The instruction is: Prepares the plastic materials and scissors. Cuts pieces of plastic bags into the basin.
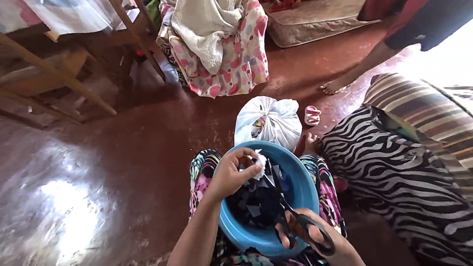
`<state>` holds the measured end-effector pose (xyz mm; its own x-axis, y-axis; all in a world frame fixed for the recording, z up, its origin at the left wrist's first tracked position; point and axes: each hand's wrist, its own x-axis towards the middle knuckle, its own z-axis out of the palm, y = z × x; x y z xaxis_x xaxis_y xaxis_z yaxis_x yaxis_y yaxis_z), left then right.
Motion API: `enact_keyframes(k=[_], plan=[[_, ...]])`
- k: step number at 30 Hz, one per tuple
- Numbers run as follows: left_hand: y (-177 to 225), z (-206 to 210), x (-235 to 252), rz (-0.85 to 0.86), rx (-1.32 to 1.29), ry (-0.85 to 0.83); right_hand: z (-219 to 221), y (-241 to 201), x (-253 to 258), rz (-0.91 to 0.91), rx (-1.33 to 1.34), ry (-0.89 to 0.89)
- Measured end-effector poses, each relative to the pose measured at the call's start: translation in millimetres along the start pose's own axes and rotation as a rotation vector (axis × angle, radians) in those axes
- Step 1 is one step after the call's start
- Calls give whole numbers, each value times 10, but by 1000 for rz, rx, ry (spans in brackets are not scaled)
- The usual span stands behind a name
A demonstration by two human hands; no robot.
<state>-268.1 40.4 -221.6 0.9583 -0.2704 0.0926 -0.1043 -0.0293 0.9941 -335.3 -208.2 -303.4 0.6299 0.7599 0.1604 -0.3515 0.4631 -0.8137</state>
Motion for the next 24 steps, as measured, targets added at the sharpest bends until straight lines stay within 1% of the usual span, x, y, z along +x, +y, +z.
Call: enact_keyframes(k=[4,9,12,15,19,21,24], plan=[[-6,-42,-72,-95,-55,-138,-2,17,29,-10,-5,-12],[-112,-72,-72,-87,-196,-320,59,10,65,30,5,13],[-211,-39,-76,-67,-245,-360,98,24,85,45,-3,41],[-276,-19,-101,-17,-257,-376,103,18,88,60,5,57],[-330,-18,-130,92,-189,-268,116,0,99,45,30,47],[-332,-32,-146,112,-171,-229,112,21,110,26,50,18],[-328,-43,-186,95,-216,-255,125,37,117,0,7,-9]])
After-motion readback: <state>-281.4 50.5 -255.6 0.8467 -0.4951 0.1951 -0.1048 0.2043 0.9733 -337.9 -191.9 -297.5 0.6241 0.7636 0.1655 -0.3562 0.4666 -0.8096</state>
